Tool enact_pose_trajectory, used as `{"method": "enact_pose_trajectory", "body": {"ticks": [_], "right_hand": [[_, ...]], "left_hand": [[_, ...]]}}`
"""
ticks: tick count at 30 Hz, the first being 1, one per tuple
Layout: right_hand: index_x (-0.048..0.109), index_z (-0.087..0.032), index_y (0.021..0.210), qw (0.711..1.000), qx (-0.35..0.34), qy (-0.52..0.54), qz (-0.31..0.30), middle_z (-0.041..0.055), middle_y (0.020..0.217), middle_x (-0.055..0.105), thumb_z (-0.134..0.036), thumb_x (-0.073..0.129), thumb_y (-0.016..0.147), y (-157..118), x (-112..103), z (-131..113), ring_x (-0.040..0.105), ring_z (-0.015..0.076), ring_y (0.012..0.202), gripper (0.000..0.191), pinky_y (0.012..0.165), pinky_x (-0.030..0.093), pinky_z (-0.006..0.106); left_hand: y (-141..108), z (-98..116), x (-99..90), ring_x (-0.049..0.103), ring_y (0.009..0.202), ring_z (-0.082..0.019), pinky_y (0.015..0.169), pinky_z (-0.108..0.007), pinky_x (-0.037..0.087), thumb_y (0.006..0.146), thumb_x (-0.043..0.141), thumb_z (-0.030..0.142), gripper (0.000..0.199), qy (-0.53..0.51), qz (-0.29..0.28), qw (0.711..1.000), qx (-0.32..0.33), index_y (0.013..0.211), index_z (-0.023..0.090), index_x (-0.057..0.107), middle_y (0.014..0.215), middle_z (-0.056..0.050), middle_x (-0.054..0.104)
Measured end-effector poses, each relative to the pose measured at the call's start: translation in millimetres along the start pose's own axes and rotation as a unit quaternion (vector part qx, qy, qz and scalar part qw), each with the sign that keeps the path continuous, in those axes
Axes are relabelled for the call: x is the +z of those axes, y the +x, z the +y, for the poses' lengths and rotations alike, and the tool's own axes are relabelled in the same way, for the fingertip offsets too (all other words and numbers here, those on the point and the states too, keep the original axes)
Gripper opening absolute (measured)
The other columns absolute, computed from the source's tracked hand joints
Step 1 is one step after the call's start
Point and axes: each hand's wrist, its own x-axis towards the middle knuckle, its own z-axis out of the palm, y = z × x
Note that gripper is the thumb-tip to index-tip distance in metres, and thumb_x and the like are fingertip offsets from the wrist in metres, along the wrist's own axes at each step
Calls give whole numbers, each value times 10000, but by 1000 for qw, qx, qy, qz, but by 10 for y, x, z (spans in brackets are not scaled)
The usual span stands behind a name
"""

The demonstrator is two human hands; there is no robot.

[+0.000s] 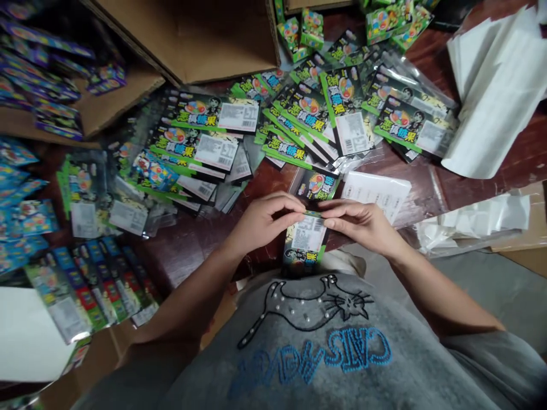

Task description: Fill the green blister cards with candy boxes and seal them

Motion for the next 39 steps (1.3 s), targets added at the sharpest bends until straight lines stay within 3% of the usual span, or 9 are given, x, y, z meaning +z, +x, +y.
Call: {"method": "enact_pose_trajectory", "body": {"ticks": [5, 9, 12, 14, 17, 21, 26, 33, 39], "right_hand": [[729, -280, 1361, 970, -109, -213, 42, 139, 1544, 654, -432, 671, 1045, -70, -100, 80, 645, 284, 1417, 356, 1195, 532, 582], [600, -292, 1521, 894, -129, -393, 173, 167, 1579, 581, -547, 714, 992, -213, -734, 79, 545, 370, 1477, 598, 1223, 451, 649], [529, -246, 1572, 877, -98, -448, 143, 190, 1566, 594, -637, 797, 897, -309, -1191, 155, 538, 424, 1452, 825, 1207, 410, 676], [591, -239, 1482, 898, -84, -419, 103, 161, 1459, 686, -619, 786, 913, -325, -1323, 231, 632, 392, 1332, 711, 1144, 464, 623], [676, -243, 1263, 940, -65, -301, 146, 93, 1166, 780, -593, 777, 931, -335, -1295, 294, 728, 276, 1027, 492, 914, 573, 442], [700, -251, 1036, 964, -21, -127, 234, 2, 837, 729, -597, 858, 864, -425, -1144, 207, 661, 166, 713, 418, 643, 527, 297], [692, -230, 848, 969, 12, -4, 247, -4, 765, 713, -608, 895, 817, -452, -1051, 25, 620, 135, 640, 431, 558, 492, 260], [733, -242, 909, 969, -2, -4, 247, -16, 802, 710, -507, 911, 837, -354, -1023, 15, 592, 117, 654, 328, 557, 462, 239], [645, -223, 738, 960, 36, 33, 275, -31, 672, 639, -639, 879, 819, -327, -918, 62, 506, 105, 569, 484, 516, 381, 247]], "left_hand": [[81, -205, -80, 719, 1013, -198, 951, -376, 576, 1051, 634, 312, 138, 163, 13, 986, 22, 998, 232, 733, 1042, -39, 758], [222, -305, -172, 632, 1257, -310, 1116, -563, 498, 1025, 680, 368, 127, 311, 56, 947, 52, 1001, 263, 746, 1287, -80, 694], [491, -128, 11, 531, 1413, -386, 1192, -647, 419, 965, 784, 415, 251, 322, 72, 940, 84, 1164, 273, 728, 1530, -117, 583], [735, 46, 279, 463, 1497, -415, 1245, -656, 363, 889, 874, 429, 533, 307, 43, 943, 123, 1348, 260, 662, 1626, -141, 517], [1065, 217, 685, 544, 1454, -368, 1230, -567, 402, 875, 886, 306, 624, 283, -51, 944, 159, 1432, 239, 613, 1524, -131, 642], [1206, 228, 842, 739, 985, -196, 922, -342, 548, 1012, 694, 245, 174, 133, -100, 980, 110, 1184, 224, 716, 1067, -28, 806], [1116, 203, 697, 585, 632, -121, 570, -251, 410, 1034, 649, 433, 327, 20, -62, 997, 32, 835, 180, 706, 702, 10, 688], [1099, 163, 846, 722, 878, -163, 754, -266, 562, 935, 737, 330, 254, -73, 17, 996, 40, 1158, 209, 728, 1039, -44, 797], [1103, 147, 892, 542, 587, -119, 537, -237, 420, 970, 705, 500, 338, -65, 82, 995, -4, 812, 201, 699, 657, 16, 650]]}}
